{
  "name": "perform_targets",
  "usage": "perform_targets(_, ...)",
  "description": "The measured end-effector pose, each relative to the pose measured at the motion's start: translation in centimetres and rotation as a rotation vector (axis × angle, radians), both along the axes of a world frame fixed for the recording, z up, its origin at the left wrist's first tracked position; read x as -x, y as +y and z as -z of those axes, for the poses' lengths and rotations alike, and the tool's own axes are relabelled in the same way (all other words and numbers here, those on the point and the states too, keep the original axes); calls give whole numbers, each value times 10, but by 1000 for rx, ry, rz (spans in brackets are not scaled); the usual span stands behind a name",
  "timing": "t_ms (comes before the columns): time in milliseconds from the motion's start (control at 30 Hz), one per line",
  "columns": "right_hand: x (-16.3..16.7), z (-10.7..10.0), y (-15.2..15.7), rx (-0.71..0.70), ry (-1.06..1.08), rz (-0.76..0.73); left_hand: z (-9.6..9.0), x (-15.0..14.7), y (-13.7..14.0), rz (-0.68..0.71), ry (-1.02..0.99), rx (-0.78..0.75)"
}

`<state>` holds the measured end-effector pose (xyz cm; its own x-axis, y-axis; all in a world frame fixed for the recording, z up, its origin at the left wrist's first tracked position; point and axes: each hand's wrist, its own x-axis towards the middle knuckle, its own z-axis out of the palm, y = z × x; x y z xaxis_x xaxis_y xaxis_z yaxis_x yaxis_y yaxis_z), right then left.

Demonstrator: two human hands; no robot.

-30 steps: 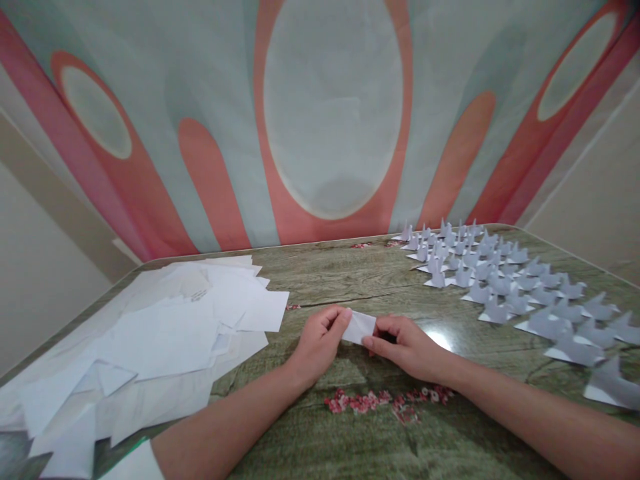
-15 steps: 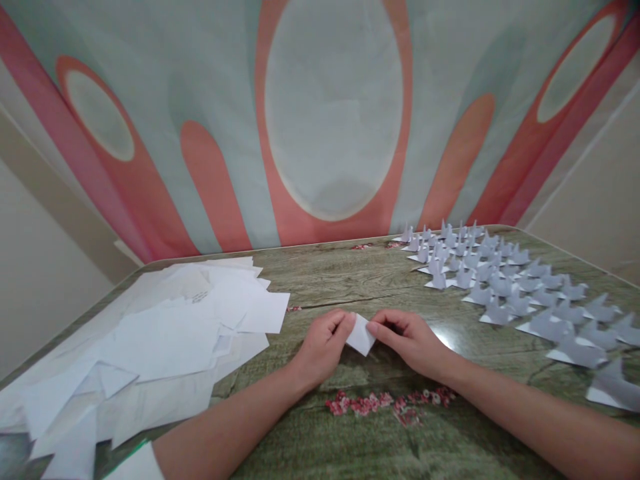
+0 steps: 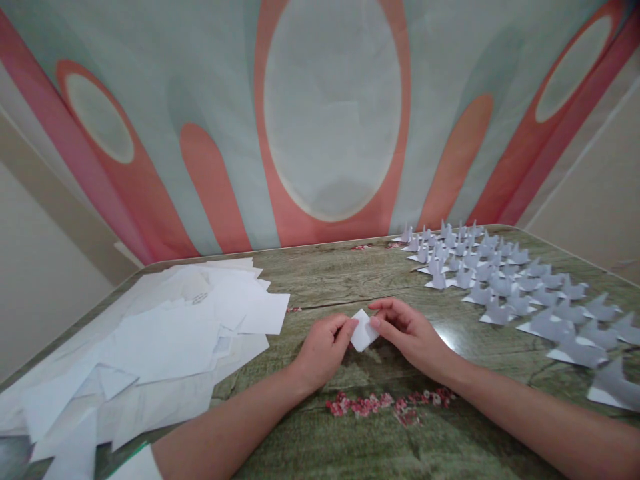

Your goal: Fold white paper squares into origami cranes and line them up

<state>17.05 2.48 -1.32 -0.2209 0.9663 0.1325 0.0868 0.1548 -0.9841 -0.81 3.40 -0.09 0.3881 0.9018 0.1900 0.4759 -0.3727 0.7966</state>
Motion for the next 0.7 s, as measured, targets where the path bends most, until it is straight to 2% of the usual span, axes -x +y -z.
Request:
perform_targets(133, 2, 0, 1, -6, 14, -26, -1, 0, -1, 34, 79, -43)
perform_targets(233, 2, 1, 1, -1, 13, -26, -3, 0, -2, 52, 66, -33)
perform_targets(467, 1, 4, 4, 11, 43, 51, 2, -1, -1, 11, -214, 101)
perform_targets(700, -7, -4, 2, -93, -193, -44, 1, 2, 1, -58, -208, 47)
